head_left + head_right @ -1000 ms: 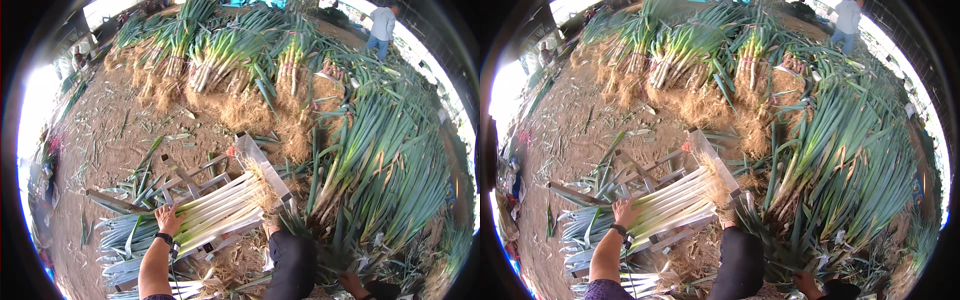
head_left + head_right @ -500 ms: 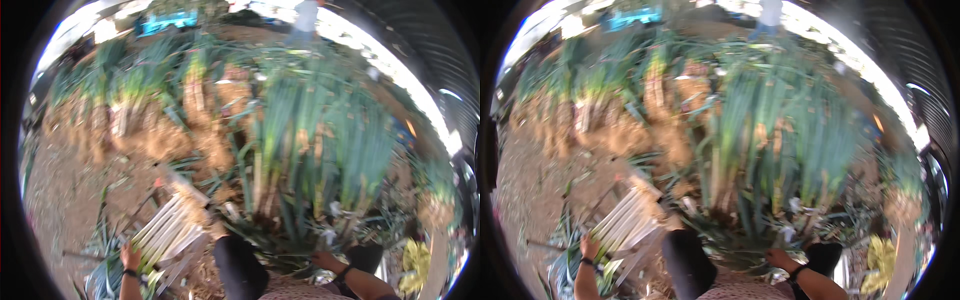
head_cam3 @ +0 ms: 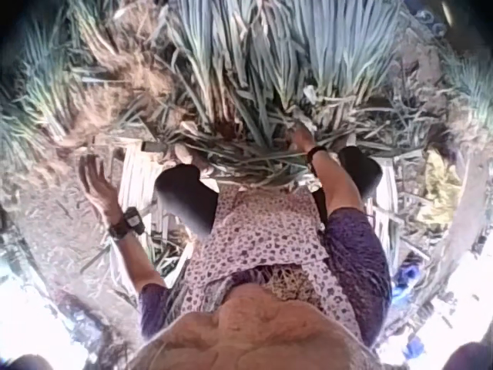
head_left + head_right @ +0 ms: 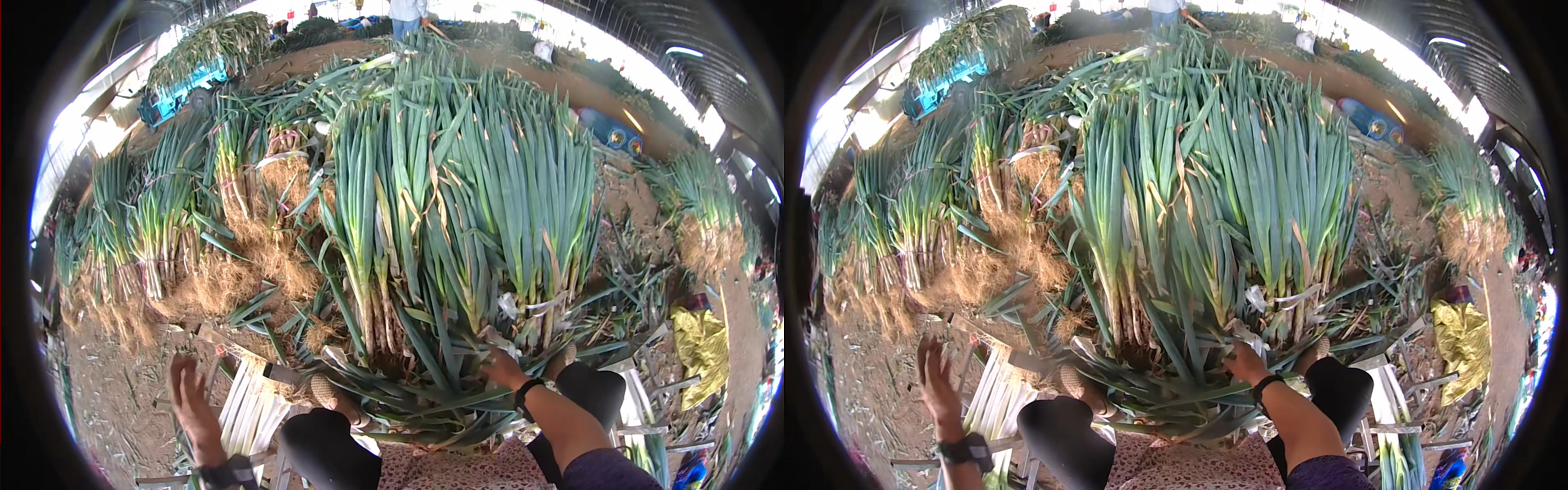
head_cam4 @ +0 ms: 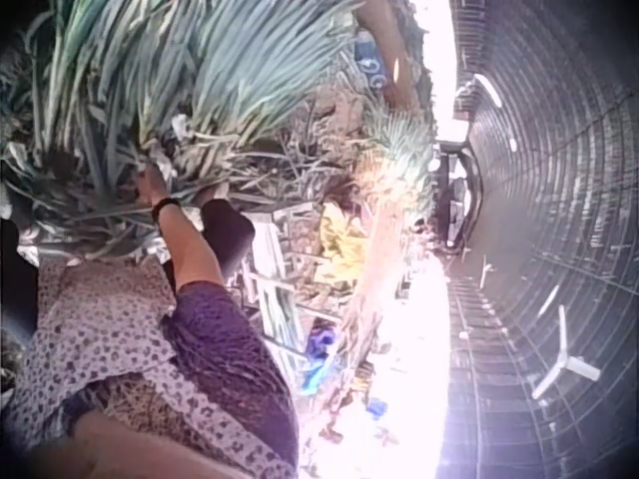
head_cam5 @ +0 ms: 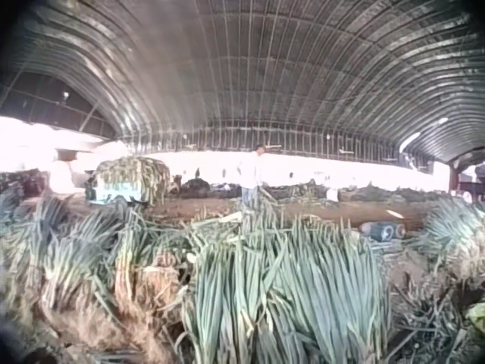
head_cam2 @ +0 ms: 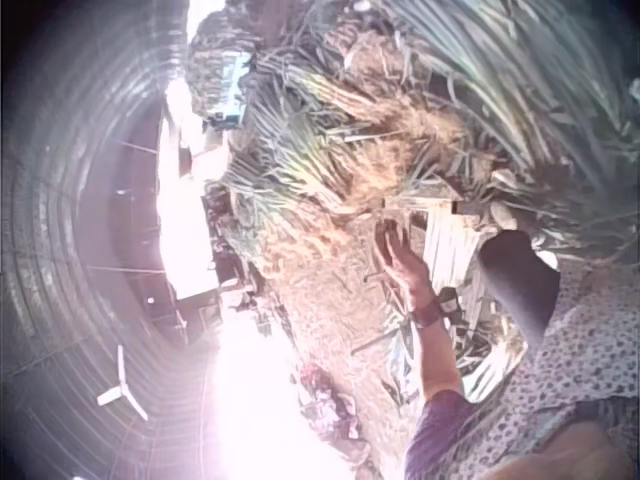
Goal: The person peels the outer layers from individual leeks by hand, pulls off the roots, and places the cleaned leeks onto a metal rack, repeating the process for several leeks.
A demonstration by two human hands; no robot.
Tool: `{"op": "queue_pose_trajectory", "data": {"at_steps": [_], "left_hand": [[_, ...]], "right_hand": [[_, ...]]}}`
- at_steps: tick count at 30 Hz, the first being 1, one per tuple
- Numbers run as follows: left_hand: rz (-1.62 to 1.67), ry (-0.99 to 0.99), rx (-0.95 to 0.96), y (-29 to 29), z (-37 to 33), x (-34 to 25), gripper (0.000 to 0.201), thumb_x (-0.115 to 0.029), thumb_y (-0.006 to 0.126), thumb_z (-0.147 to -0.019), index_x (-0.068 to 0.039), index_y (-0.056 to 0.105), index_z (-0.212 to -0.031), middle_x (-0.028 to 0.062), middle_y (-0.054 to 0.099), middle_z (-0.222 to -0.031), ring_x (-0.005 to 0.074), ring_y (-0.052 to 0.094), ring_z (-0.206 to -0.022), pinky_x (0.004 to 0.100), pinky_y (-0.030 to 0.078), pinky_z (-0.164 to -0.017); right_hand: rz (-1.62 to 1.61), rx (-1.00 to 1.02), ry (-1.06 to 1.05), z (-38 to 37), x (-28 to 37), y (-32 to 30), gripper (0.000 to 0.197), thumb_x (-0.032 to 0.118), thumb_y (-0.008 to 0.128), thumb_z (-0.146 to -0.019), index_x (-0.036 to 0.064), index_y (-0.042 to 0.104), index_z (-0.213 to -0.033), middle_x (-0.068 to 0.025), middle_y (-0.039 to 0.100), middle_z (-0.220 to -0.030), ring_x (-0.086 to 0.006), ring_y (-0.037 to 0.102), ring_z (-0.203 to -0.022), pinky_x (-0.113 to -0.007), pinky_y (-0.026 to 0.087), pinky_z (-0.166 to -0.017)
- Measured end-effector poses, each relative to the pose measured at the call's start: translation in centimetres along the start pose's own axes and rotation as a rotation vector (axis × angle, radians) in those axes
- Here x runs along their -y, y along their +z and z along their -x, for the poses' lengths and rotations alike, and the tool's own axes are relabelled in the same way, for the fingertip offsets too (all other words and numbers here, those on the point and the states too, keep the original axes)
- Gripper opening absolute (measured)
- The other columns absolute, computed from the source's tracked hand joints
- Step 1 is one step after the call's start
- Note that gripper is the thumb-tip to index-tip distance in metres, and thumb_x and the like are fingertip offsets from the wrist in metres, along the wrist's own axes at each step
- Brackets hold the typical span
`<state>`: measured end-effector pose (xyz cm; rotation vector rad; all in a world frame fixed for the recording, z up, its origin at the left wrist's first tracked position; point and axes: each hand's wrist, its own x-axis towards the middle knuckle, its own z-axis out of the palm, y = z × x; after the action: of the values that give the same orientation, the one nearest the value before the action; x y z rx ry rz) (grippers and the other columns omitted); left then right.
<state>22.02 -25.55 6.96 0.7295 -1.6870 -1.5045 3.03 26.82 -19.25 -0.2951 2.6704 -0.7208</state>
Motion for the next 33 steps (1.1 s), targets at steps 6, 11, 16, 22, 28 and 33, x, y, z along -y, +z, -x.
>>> {"op": "queue_pose_trajectory", "data": {"at_steps": [6, 11, 16, 22, 28, 33], "left_hand": [[0.478, -0.005, 0.345, 22.7, 1.1, 2.0, 0.021, -0.022, 0.058, -0.084, -0.015, 0.058, -0.104, 0.0009, 0.057, -0.107, 0.0168, 0.053, -0.105, 0.0327, 0.041, -0.085], [0.416, -0.318, 0.455, 29.8, 3.2, 5.7, 0.029, -0.023, 0.056, -0.087, -0.012, 0.052, -0.113, 0.004, 0.056, -0.11, 0.0187, 0.054, -0.103, 0.0329, 0.042, -0.085], [0.43, -0.379, 0.404, 28.6, 1.7, 5.6, 0.028, -0.021, 0.052, -0.087, -0.009, 0.051, -0.112, 0.0069, 0.054, -0.11, 0.0203, 0.053, -0.103, 0.0344, 0.043, -0.086], [0.359, -0.48, 0.407, 28.1, 1.2, 5.2, 0.028, -0.022, 0.053, -0.086, -0.004, 0.053, -0.108, 0.0084, 0.057, -0.104, 0.019, 0.055, -0.099, 0.0325, 0.045, -0.083], [0.428, -0.549, 0.367, 25.8, 0.4, 4.9, 0.024, -0.011, 0.05, -0.09, -0.002, 0.053, -0.112, 0.0067, 0.057, -0.11, 0.0163, 0.054, -0.104, 0.0295, 0.042, -0.087], [0.408, -0.48, 0.426, 26.1, 0.3, 5.1, 0.024, -0.017, 0.05, -0.088, -0.004, 0.052, -0.108, 0.0076, 0.056, -0.107, 0.0199, 0.054, -0.1, 0.0333, 0.043, -0.086]], "right_hand": [[0.185, 0.388, -0.231, 6.2, -3.8, 11.6, 0.054, 0.042, 0.058, -0.078, 0.0027, 0.053, -0.114, -0.0234, 0.056, -0.105, -0.0363, 0.055, -0.1, -0.042, 0.044, -0.084], [0.228, 0.963, -0.463, 1.1, -2.6, 8.2, 0.041, 0.041, 0.056, -0.081, 0.0067, 0.059, -0.103, -0.0186, 0.061, -0.098, -0.0335, 0.059, -0.09, -0.041, 0.047, -0.077], [-0.564, 0.462, -0.168, -12.5, 5.4, 6.8, 0.023, 0.025, 0.057, -0.085, 0.0025, 0.061, -0.09, -0.0089, 0.062, -0.079, -0.0193, 0.059, -0.075, -0.033, 0.047, -0.066], [-0.276, -0.272, -0.186, -27.6, 9.7, 14.4, 0.032, 0.026, 0.063, -0.079, -0.0006, 0.057, -0.095, -0.0153, 0.061, -0.085, -0.0328, 0.058, -0.082, -0.044, 0.044, -0.071], [-0.61, 0.025, -0.086, -28.0, 17.7, 13.5, 0.032, 0.024, 0.064, -0.076, 0.003, 0.057, -0.099, -0.016, 0.06, -0.092, -0.0318, 0.058, -0.086, -0.041, 0.045, -0.069], [-1.305, 0.161, 0.393, -23.0, 18.8, 6.4, 0.011, 0.021, 0.055, -0.081, 0.0114, 0.05, -0.08, -0.0008, 0.046, -0.067, -0.0107, 0.045, -0.054, -0.027, 0.034, -0.043]]}}
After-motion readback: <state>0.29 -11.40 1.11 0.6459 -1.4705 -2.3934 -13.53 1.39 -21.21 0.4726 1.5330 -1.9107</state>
